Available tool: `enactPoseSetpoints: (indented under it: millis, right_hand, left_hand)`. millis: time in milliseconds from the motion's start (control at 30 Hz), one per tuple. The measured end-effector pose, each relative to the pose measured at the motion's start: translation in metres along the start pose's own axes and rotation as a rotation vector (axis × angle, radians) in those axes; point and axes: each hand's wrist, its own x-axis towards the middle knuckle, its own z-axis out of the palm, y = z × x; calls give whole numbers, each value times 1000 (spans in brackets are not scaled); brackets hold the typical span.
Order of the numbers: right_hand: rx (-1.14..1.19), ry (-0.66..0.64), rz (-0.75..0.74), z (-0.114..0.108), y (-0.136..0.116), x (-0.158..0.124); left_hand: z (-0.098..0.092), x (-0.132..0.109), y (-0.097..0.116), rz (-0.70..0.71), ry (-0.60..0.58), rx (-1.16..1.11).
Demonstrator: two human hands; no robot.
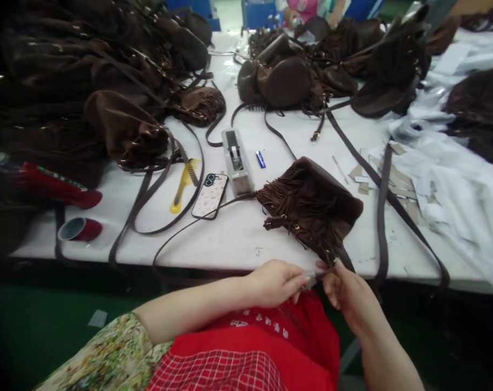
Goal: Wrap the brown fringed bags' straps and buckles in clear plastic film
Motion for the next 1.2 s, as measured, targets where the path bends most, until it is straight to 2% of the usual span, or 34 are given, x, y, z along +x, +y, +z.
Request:
enactPoseSetpoints:
  millis: [133, 300, 400, 467, 567, 633, 767, 833, 900, 967, 1000, 1067, 1133, 1200]
  right_hand:
    - [290, -60, -20, 5, -4, 6]
    - [288, 1, -80, 6, 1, 10]
    - [132, 25, -141, 3, 0, 9]
    - [-80, 67, -209, -4, -2, 7]
    - [-387, 249, -393, -19, -5, 8]
    - [-437, 315, -511, -27, -6, 12]
    - [-398, 215, -564, -32, -10, 23]
    - [-428, 211, -580, -33, -16, 25]
    - [-531, 297, -656, -32, -25, 20]
    - [-674, 407, -807, -27, -34, 9]
    - [-753, 401, -888, -23, -37, 2]
    - [-957, 214, -1009, -11, -38, -12]
    - [-1219, -33, -1044, 0, -34, -20]
    - [-1477, -109, -1024, 7, -28, -20]
  left_hand:
    - [-2, -1, 8, -60, 77, 264]
    - [3, 11, 19, -81, 65, 445]
    - [6, 26, 23, -85, 79, 488]
    - [7, 38, 25, -99, 93, 517]
    - [5, 53, 28, -74, 77, 520]
    - [5, 61, 29, -48, 57, 511]
    - [2, 78, 32, -29, 72, 470]
    - [-4, 90, 32, -29, 97, 375]
    - [-13, 101, 32, -29, 124, 287]
    - [-23, 108, 30, -22, 123, 233]
    - [-28, 110, 29, -16, 119, 210]
    - [-37, 107, 26, 3, 139, 153]
    - [-43, 99, 22, 35, 230, 115]
    - [-48, 84, 19, 58, 332, 81]
